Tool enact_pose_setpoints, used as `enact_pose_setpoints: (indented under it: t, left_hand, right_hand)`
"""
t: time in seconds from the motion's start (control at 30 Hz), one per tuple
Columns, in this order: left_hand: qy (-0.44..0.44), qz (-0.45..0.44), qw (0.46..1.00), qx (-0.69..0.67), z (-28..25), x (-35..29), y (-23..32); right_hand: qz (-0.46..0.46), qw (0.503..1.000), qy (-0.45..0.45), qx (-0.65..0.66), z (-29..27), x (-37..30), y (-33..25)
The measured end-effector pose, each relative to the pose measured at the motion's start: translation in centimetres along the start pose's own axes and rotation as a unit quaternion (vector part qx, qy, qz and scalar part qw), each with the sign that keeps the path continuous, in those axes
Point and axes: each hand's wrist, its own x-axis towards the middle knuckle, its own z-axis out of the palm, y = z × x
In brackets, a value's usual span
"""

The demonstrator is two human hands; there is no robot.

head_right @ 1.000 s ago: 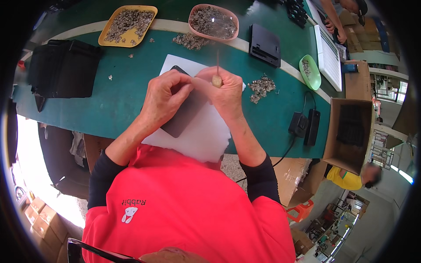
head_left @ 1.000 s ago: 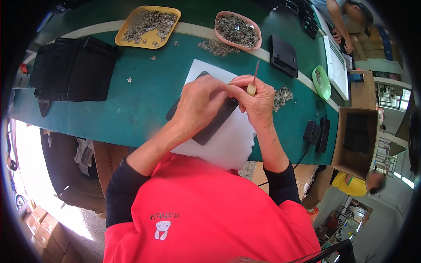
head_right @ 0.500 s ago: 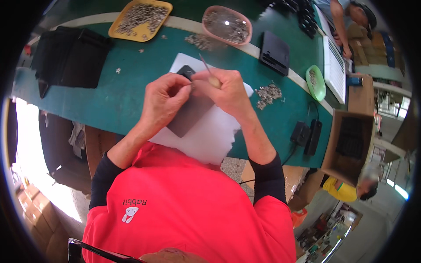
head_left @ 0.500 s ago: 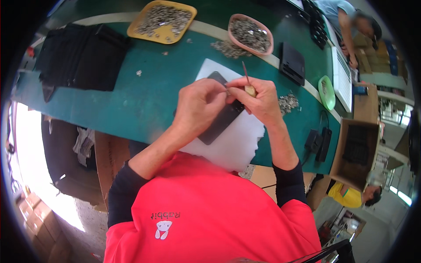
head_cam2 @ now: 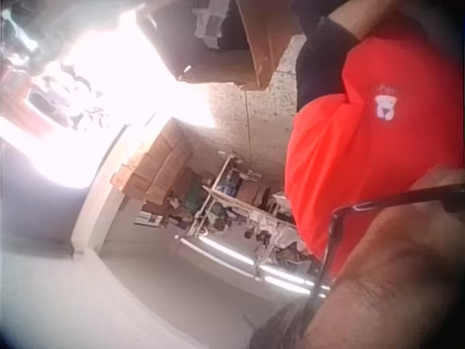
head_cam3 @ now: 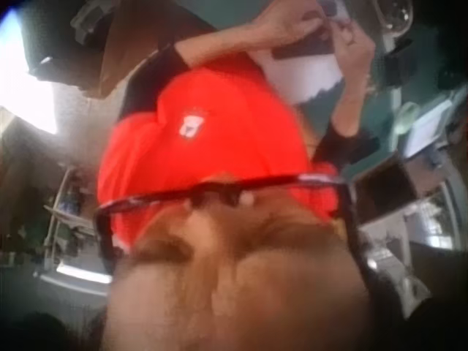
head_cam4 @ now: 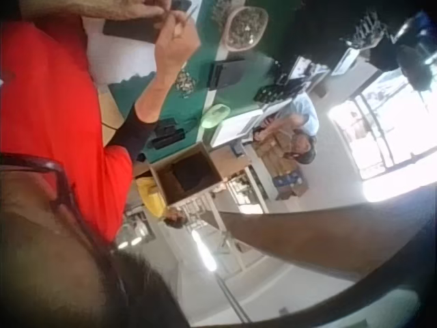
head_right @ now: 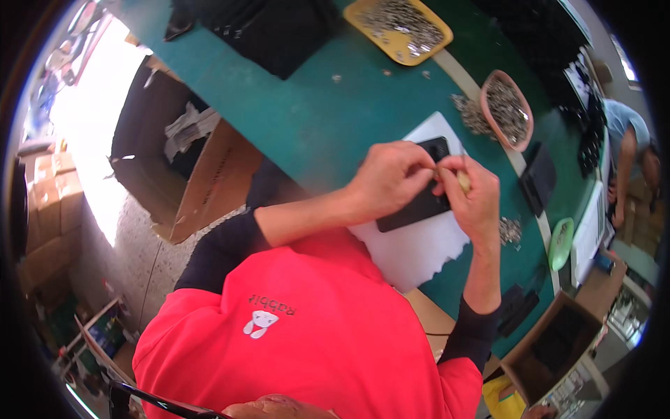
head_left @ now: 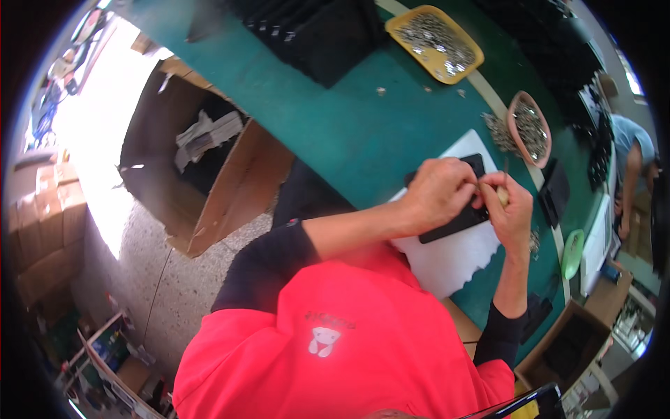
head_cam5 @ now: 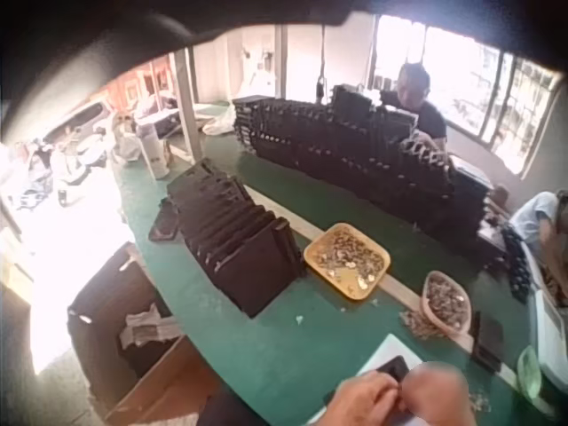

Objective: The person uses a small screwdriver to tighten screws into black rectangular electronic casings on a green workbench. They repeatedly pick up casings, insert screws, and tighten them before placing the finished units aside. Trays of small metal parts are visible nearby.

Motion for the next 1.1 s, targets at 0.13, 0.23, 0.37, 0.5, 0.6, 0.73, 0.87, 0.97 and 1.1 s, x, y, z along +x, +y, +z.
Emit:
enact_pose_setpoints:
  t: [0.13, 0.23, 0.37, 0.5, 0.6, 0.73, 0.87, 0.97, 1.1]
  left_hand:
    - [-0.011, -0.137, 0.989, -0.059, -0.9, -0.3, 0.7]
    - [-0.038, -0.212, 0.974, -0.068, -1.6, -0.2, 0.9]
    - [-0.074, -0.214, 0.973, -0.049, -1.6, 0.1, 0.8]
    - [-0.092, -0.200, 0.975, -0.038, -1.6, 0.3, 0.9]
    - [-0.092, -0.194, 0.976, -0.031, -1.6, 0.1, 0.8]
    - [-0.090, -0.203, 0.975, -0.023, -1.5, 0.4, 1.1]
    - [-0.096, -0.209, 0.973, -0.014, -1.4, 0.7, 1.0]
    - [-0.090, -0.190, 0.978, -0.012, -1.2, 0.6, 0.9]
    - [-0.087, -0.174, 0.981, -0.005, -1.1, 0.5, 0.6]
  right_hand:
    - [-0.019, 1.000, 0.000, -0.013, -0.6, 0.8, -0.3]
    - [-0.008, 0.998, -0.008, -0.057, -2.2, 1.5, 1.0]
    - [-0.095, 0.983, -0.023, -0.154, -2.6, 1.9, 3.1]
    - [-0.134, 0.968, -0.045, -0.207, -2.7, 2.3, 3.3]
    - [-0.144, 0.967, -0.061, -0.203, -2.9, 2.1, 3.2]
    - [-0.164, 0.967, -0.081, -0.180, -3.4, 1.7, 3.9]
    - [-0.178, 0.970, -0.107, -0.124, -3.5, 1.8, 4.5]
    - [-0.184, 0.963, -0.117, -0.158, -3.2, 1.7, 4.2]
    - [-0.218, 0.952, -0.108, -0.183, -3.1, 1.7, 4.6]
